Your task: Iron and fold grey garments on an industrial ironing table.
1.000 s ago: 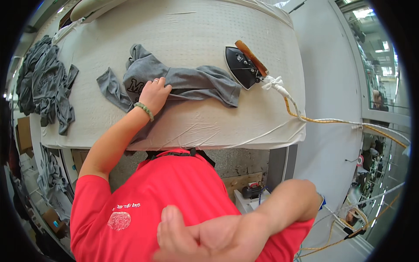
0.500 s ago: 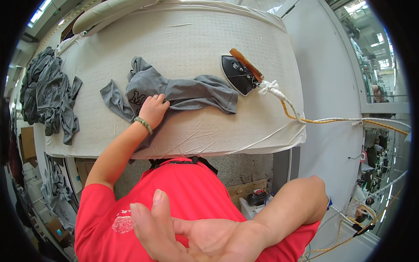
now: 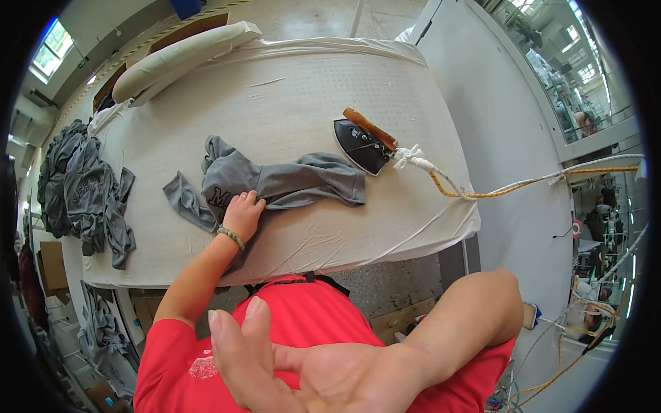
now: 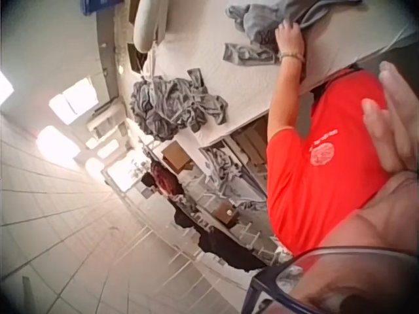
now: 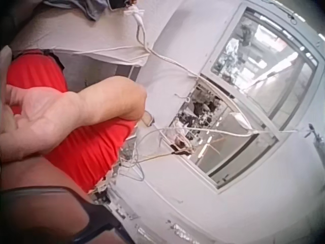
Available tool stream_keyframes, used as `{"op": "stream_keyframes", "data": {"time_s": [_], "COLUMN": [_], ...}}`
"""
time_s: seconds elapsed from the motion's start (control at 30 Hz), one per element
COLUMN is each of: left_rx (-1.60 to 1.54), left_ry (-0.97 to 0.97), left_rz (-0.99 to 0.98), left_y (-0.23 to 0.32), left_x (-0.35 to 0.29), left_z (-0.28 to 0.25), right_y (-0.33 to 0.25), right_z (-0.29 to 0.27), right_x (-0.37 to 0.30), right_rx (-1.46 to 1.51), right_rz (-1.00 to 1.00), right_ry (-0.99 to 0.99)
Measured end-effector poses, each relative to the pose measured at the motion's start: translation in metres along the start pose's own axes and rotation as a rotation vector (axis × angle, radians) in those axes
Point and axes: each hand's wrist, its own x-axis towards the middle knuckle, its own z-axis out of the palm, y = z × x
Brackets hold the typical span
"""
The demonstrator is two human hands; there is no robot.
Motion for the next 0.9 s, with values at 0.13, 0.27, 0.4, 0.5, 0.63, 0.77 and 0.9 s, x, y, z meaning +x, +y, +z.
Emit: {"op": "stream_keyframes", "data": {"time_s": [0.13, 0.27, 0.4, 0.5, 0.63, 0.77, 0.9], "left_rx": [-0.004, -0.023, -0.051, -0.023, -0.034, -0.061, -0.061], "left_ry": [-0.007, 0.002, -0.083, -0.036, -0.075, -0.107, -0.095], "left_rz": [-0.011, -0.008, -0.03, -0.006, -0.019, -0.038, -0.05], "left_y": [0.0, 0.0, -0.001, -0.002, -0.002, -0.003, -0.003], "left_x": [0.001, 0.003, 0.005, 0.005, 0.005, 0.007, 0.008], "left_z": [0.001, 0.0, -0.002, -0.002, -0.002, -0.003, -0.005], "right_y": [-0.003, -0.014, -0.013, -0.009, -0.011, 0.004, 0.026], "right_z": [0.008, 0.02, 0.021, 0.015, 0.01, 0.023, 0.053], "right_x": [-0.008, -0.011, -0.019, -0.025, -0.022, -0.031, -0.06], "right_rx": [-0.105, -0.115, -0.128, -0.152, -0.064, 0.28, 1.19], "right_rz": [-0.029, 0.01, 0.035, -0.126, -0.052, -0.095, 0.284], "right_ry": [0.175, 0.185, 0.215, 0.207, 0.14, 0.185, 0.138]}}
